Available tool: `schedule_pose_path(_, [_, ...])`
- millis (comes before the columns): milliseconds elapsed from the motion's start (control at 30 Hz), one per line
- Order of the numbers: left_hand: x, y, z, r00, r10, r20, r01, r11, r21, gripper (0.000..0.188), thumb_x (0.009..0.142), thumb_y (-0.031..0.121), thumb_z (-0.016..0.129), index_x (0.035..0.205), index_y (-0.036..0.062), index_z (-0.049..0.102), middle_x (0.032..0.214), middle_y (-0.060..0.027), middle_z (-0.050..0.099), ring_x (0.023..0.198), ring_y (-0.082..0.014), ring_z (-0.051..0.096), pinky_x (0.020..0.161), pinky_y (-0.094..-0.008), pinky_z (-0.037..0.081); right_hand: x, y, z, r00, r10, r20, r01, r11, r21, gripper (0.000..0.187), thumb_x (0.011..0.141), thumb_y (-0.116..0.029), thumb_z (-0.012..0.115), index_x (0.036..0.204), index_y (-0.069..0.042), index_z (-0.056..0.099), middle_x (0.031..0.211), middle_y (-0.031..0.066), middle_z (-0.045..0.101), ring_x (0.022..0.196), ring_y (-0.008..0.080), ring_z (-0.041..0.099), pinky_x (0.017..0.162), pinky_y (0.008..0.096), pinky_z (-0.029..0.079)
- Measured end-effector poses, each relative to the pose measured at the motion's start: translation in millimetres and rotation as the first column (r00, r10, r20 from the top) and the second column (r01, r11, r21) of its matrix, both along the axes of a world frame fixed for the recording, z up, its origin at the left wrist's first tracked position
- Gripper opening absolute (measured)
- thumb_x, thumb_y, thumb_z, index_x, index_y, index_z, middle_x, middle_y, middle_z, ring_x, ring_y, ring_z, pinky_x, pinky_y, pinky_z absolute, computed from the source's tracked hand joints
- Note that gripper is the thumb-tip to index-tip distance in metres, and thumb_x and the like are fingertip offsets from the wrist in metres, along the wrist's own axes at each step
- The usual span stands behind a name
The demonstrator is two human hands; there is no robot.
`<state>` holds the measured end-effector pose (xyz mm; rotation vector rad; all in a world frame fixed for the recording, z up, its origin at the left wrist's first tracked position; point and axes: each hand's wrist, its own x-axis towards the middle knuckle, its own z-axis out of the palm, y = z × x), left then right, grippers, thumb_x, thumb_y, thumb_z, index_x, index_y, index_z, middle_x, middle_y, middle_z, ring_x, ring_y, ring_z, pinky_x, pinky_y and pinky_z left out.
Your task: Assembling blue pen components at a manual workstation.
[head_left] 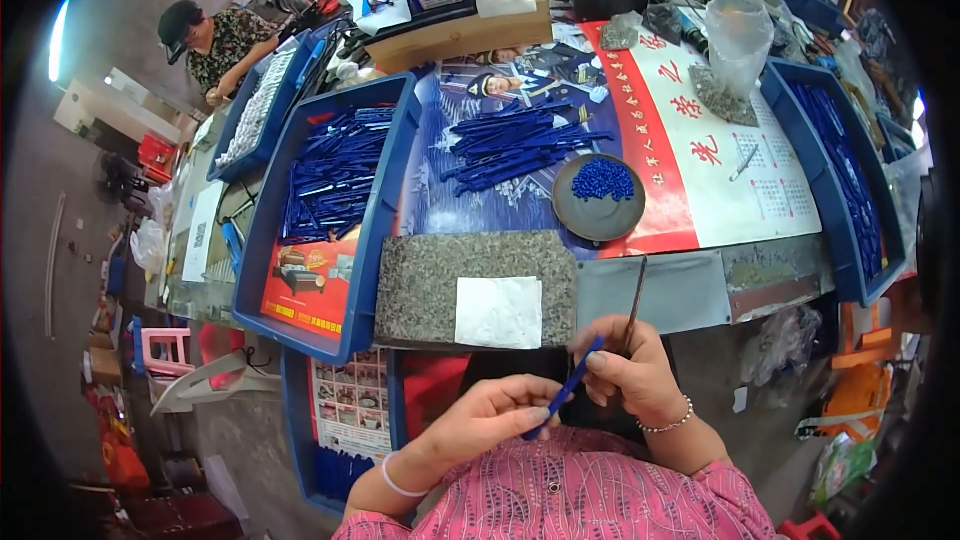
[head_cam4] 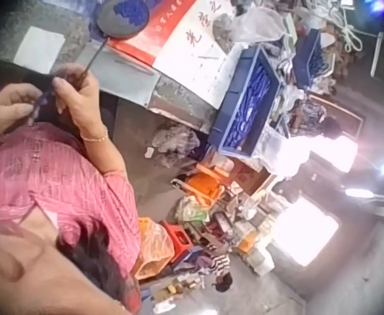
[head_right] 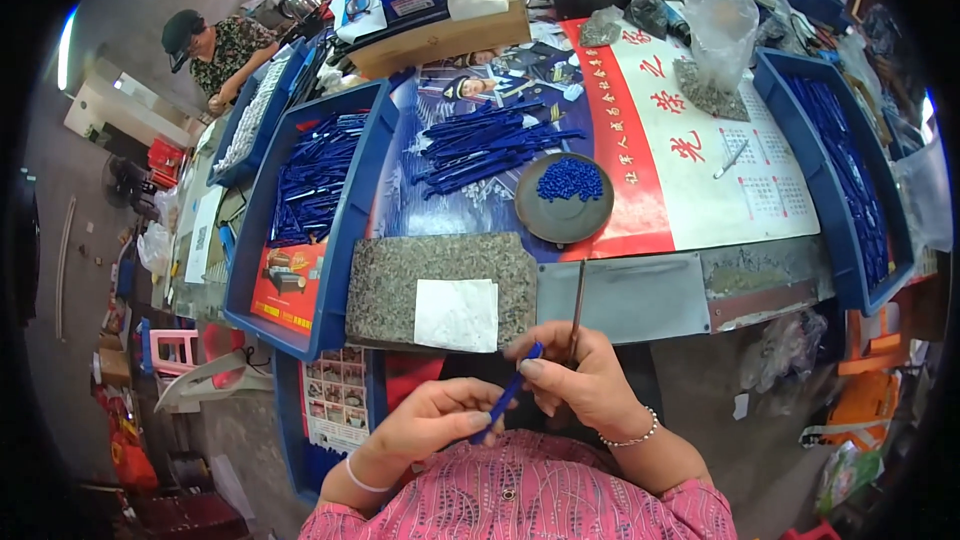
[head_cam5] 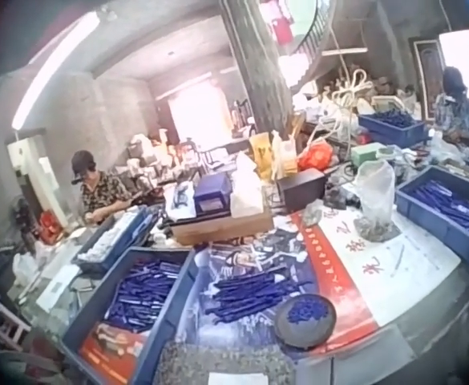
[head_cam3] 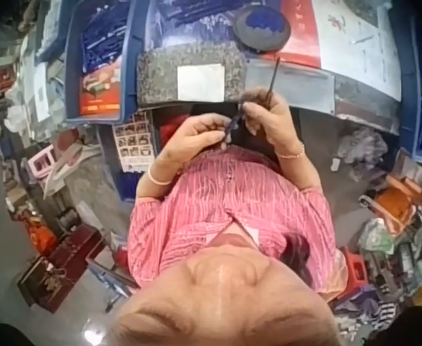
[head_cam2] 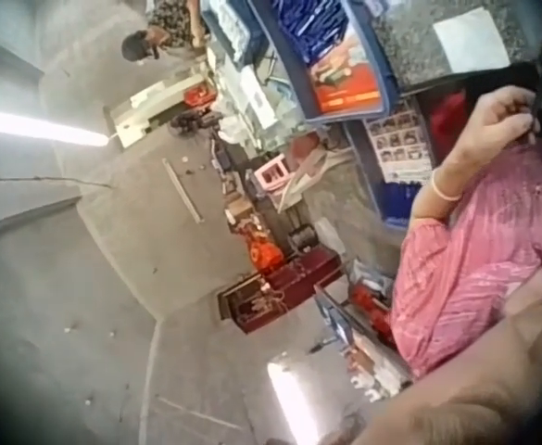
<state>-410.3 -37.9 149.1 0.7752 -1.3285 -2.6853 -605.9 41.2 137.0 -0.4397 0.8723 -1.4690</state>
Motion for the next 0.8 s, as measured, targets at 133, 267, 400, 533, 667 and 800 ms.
schedule_pose_path(133, [-7.0,19.3,-7.2,0.999,0.025,0.023,-0.011,0.873,-0.487,0.032,0.087,0.007,0.054,0.118,-0.0027,0.051,0.094,-0.0103,0.063,0.082,-0.014,0.061,0.071,-0.0266,0.049,0.5,6.8,-2.5,0.997,0.002,-0.071,-0.001,1.0,0.012,0.012,0.081,-0.007,0.065,0.088,0.001,0.058,0.066,0.0025,0.056,0.047,0.0054,0.048,0.042,0.0181,0.038])
schedule_pose_path(267, [-10.6,28.5,-16.4,0.996,0.073,0.053,0.02,0.396,-0.918,0.036,0.084,0.007,0.058,0.117,-0.0036,0.051,0.088,-0.0105,0.066,0.078,-0.0155,0.065,0.066,-0.0286,0.052,2.4,3.4,4.8,0.967,0.03,-0.251,-0.005,0.995,0.098,0.01,0.079,-0.003,0.063,0.086,0.002,0.057,0.062,0.0043,0.056,0.045,0.0084,0.051,0.04,0.0194,0.038])
schedule_pose_path(400, [2.0,28.3,-14.9,0.994,0.09,0.059,-0.043,0.834,-0.55,0.03,0.09,0.006,0.049,0.118,-0.0037,0.049,0.087,-0.0109,0.065,0.079,-0.016,0.065,0.067,-0.0264,0.053,-16.6,-9.4,15.6,0.845,-0.059,-0.532,0.095,0.995,0.04,0.012,0.08,-0.001,0.054,0.09,0.002,0.06,0.067,0.0051,0.061,0.046,0.0063,0.05,0.041,0.0186,0.038])
schedule_pose_path(533, [11.3,18.4,-16.6,0.995,0.086,-0.04,-0.093,0.968,-0.232,0.033,0.094,0.009,0.041,0.125,-0.0022,0.041,0.09,-0.0156,0.062,0.078,-0.0197,0.066,0.065,-0.025,0.054,-64.3,-38.7,16.0,0.295,-0.206,-0.933,0.25,0.959,-0.132,0.009,0.081,-0.003,0.059,0.087,0.003,0.06,0.065,0.0014,0.057,0.049,0.002,0.045,0.045,0.0189,0.035])
schedule_pose_path(667, [18.9,17.9,-16.6,0.987,0.147,-0.057,-0.149,0.988,-0.029,0.034,0.095,0.01,0.041,0.127,-0.0017,0.038,0.089,-0.0162,0.062,0.076,-0.0201,0.065,0.064,-0.0249,0.054,-96.4,-68.3,1.5,-0.055,-0.177,-0.983,0.164,0.969,-0.183,0.009,0.079,-0.004,0.059,0.085,0.002,0.059,0.07,0.0072,0.057,0.058,0.0139,0.052,0.053,0.0269,0.041])
schedule_pose_path(800, [24.4,16.5,-19.1,0.978,0.198,-0.07,-0.197,0.98,0.027,0.034,0.095,0.01,0.041,0.127,-0.001,0.036,0.088,-0.0171,0.061,0.075,-0.0212,0.065,0.063,-0.0264,0.054,-104.0,-88.7,-4.4,-0.298,0.005,-0.954,0.126,0.991,-0.034,0.009,0.075,-0.006,0.058,0.079,0.001,0.055,0.078,0.0165,0.056,0.072,0.0327,0.056,0.065,0.0387,0.044])
